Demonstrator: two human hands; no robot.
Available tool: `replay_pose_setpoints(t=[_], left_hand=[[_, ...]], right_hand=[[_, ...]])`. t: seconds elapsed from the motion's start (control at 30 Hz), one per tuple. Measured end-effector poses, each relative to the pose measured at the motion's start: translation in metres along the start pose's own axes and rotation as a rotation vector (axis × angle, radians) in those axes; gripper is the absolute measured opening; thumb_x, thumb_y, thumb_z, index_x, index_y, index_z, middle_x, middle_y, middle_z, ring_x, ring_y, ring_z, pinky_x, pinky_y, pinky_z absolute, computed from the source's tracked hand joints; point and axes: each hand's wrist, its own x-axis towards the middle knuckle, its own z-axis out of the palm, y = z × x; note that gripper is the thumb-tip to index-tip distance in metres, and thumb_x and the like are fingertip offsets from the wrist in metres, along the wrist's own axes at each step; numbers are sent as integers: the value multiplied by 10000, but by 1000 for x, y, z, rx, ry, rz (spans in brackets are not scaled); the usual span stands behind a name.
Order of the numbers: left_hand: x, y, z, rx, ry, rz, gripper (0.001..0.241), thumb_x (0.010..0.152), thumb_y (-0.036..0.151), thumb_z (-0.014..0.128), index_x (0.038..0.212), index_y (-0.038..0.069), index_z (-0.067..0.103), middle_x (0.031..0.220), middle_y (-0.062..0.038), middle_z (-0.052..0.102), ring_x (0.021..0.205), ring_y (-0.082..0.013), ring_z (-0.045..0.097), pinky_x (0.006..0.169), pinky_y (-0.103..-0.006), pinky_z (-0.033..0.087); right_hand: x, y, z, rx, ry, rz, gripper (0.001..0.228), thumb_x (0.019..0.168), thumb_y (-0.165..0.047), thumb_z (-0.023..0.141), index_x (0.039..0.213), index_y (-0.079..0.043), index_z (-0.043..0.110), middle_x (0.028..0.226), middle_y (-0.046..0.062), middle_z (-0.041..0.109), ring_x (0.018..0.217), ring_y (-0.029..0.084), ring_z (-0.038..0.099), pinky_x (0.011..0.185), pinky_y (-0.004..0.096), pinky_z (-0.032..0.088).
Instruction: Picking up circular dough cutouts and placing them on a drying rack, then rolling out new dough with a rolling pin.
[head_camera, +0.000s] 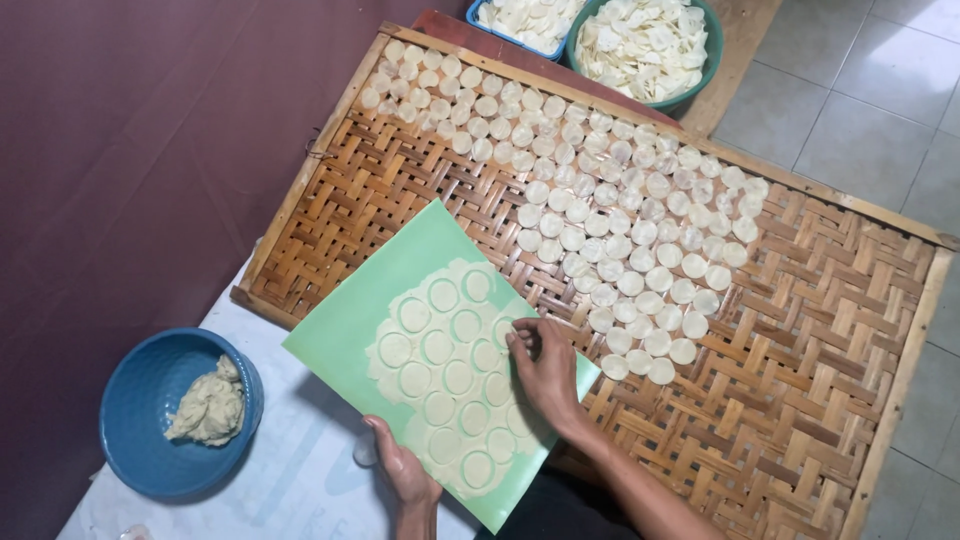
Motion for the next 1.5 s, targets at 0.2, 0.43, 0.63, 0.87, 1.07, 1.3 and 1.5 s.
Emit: replay_pose_setpoints(t=[0.2,0.43,0.63,0.87,1.07,1.3,1.5], left_hand=[[11,-5,-7,44,47,2,823,964,588,289,1544,11,378,1494,-214,514,1249,-332,550,1007,-435,446],[13,1,-13,88,96,0,811,974,570,285,1558,12,350,1512,-222,494,1276,-344,539,1038,-437,437],[13,6,-7,83,91,-1,820,958,576,281,1569,31,334,1527,-219,479,1289,-361,530,1044,-465,437],[17,4,-3,82,91,-17,852,930,600,292,1561,29,347,1538,-217,470,1317,-352,517,1066,-465,427],[10,10,4,88,68,-42,851,933,597,288,1559,25,366,1538,-205,486,1309,-339,526,1061,-452,425],[9,7,-7,106,34,20,796,971,550,284,1533,0,406,1497,-219,532,1257,-343,566,1010,-444,459],[15,4,-22,70,60,7,815,967,562,297,1532,-17,396,1492,-232,521,1252,-351,549,1026,-455,438]], right_hand=[[6,3,-8,120,-50,57,172,924,-186,697,991,-28,693,913,43,632,753,128,596,673,269,534],[50,33,-21,2,18,8,161,936,-60,651,1094,-33,676,905,92,710,631,159,608,535,266,547],[84,27,-31,-350,181,-357,106,958,-119,649,975,-19,680,925,94,641,816,218,583,772,362,524],[82,30,-29,-394,291,-399,180,929,-87,703,1088,-26,759,935,102,593,785,198,557,675,332,524],[64,-5,-5,-225,60,-447,193,958,-160,659,1054,-33,767,943,95,633,749,178,563,673,311,540],[51,-13,24,-331,147,-502,196,943,-173,690,1034,-30,789,910,71,620,776,179,560,633,312,522],[60,-14,31,13,47,-106,181,867,-161,778,946,1,756,895,73,647,729,176,634,698,304,585]])
